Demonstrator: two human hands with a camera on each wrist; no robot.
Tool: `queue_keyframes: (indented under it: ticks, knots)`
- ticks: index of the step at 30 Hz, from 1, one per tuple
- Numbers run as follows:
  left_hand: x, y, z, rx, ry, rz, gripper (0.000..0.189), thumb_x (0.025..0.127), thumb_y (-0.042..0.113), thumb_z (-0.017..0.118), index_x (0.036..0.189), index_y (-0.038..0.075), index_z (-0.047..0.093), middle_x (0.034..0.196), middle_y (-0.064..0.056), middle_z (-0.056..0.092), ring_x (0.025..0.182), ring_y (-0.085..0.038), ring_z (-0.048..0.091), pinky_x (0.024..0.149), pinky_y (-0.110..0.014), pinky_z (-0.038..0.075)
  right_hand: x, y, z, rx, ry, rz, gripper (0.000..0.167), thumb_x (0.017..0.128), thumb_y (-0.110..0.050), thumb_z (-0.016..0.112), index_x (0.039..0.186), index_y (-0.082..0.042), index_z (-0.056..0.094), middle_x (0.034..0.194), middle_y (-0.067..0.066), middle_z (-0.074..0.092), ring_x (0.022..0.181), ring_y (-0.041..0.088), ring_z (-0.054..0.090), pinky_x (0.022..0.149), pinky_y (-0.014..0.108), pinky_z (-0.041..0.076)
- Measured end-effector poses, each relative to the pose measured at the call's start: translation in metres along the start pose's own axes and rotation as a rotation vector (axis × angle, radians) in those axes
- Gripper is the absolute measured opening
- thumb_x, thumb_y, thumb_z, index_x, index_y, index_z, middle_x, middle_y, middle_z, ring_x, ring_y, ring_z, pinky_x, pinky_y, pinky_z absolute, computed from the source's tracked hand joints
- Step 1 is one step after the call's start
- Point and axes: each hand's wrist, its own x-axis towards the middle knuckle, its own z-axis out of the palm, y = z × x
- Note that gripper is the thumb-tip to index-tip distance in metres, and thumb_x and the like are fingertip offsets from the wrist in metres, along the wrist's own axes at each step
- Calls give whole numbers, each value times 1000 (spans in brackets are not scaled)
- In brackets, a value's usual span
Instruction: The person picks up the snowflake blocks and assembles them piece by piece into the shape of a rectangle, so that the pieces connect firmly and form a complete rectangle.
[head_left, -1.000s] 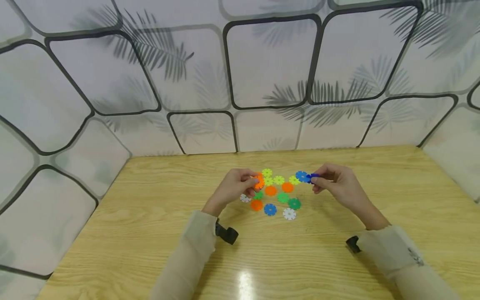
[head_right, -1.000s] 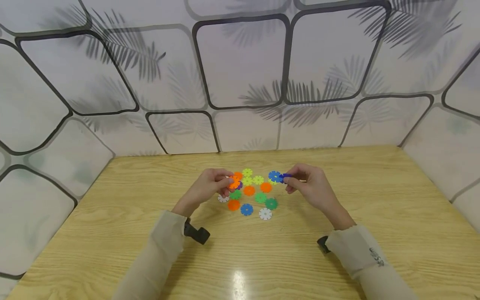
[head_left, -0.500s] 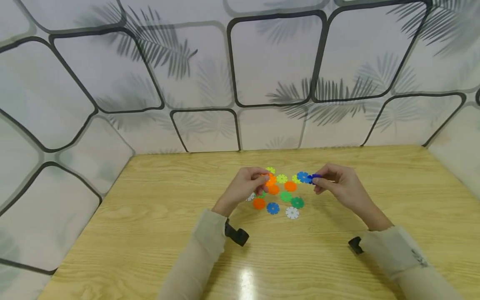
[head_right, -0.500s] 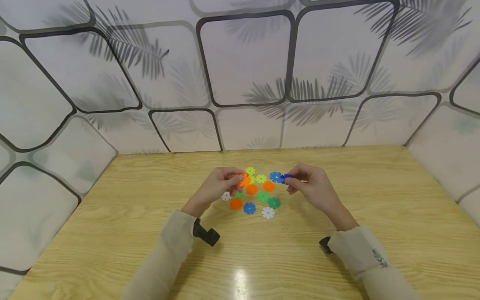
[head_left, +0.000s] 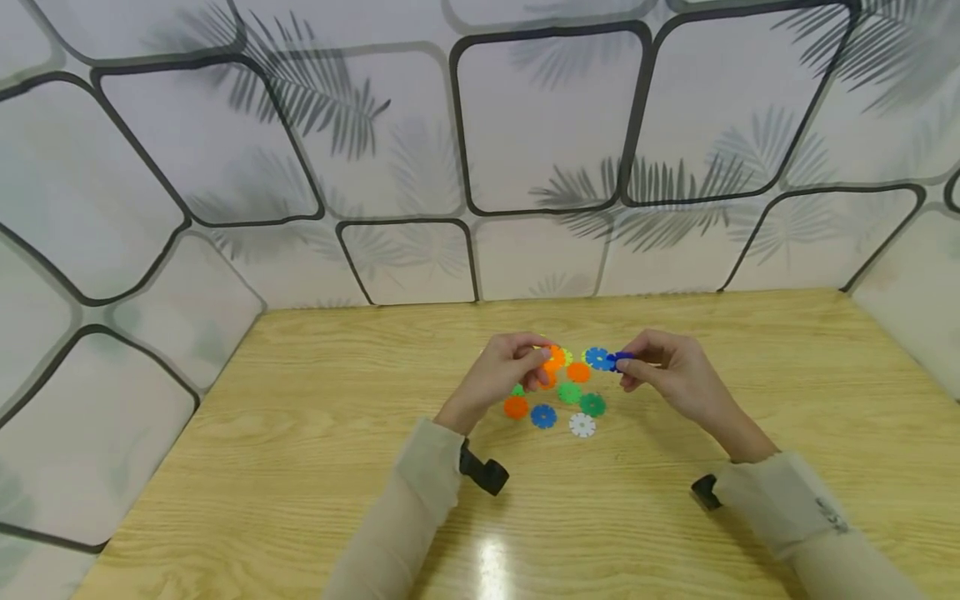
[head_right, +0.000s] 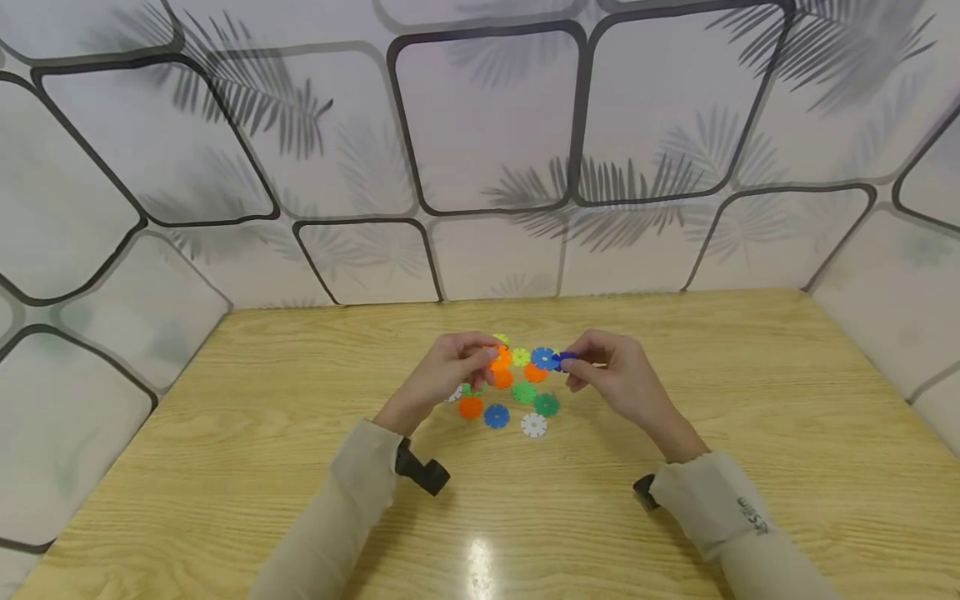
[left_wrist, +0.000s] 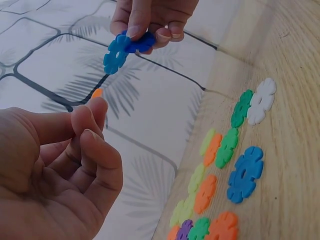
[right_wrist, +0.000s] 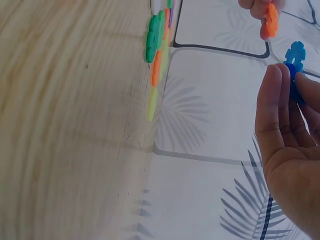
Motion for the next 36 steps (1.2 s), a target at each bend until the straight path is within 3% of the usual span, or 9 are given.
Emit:
queue_keyframes:
  ticks: [5,12,15,21,26,33,36]
  knots:
    - [1,1,3,-1,-13,34,25,105,4,54,125,-8,63,71,-5,65,59,-12,56,62,-28,50,-1,0,2,-3,-4,6,3,91,17,64,94,17,64,81,-7,69,65,10,68,62,24,58]
    - [1,2,8,74,-31,94,22,104,2,55,123,-6,62,76,-15,68,72,-44,62,70,-47,57,-1,0,3,8,-9,-2,3,91,16,64,94,18,64,81,-8,69,64,10,67,61,25,58]
    - [1,1,10,106,-33,103,20,104,2,55,122,-6,62,76,-13,68,77,-50,62,73,-50,58,-1,0,4,-1,-11,-3,3,91,16,64,94,18,64,81,-8,69,64,10,67,61,24,58]
    - [0,-1,13,157,-44,126,18,104,1,55,119,-5,61,79,-19,68,77,-48,64,74,-50,58,-1,-1,4,-24,-12,6,5,92,16,64,95,15,66,81,-8,69,63,11,66,61,25,57]
    - [-1,-3,14,218,-67,203,17,103,-1,56,118,-7,60,83,-28,67,74,-46,65,72,-50,58,-1,0,4,-30,-22,19,5,92,15,64,96,14,67,82,2,70,64,12,66,61,25,58]
    - [-1,-3,17,298,-40,256,13,102,0,59,114,-3,62,82,-22,68,72,-40,68,67,-43,59,-2,-1,4,-50,-33,29,5,93,14,64,96,13,67,82,-2,69,64,12,66,62,26,58]
    - [-1,-2,17,324,-32,265,13,101,1,60,113,-3,63,82,-19,69,72,-38,67,66,-36,58,-2,-2,3,-54,-34,30,5,93,13,64,96,13,67,83,4,70,64,12,66,62,26,58]
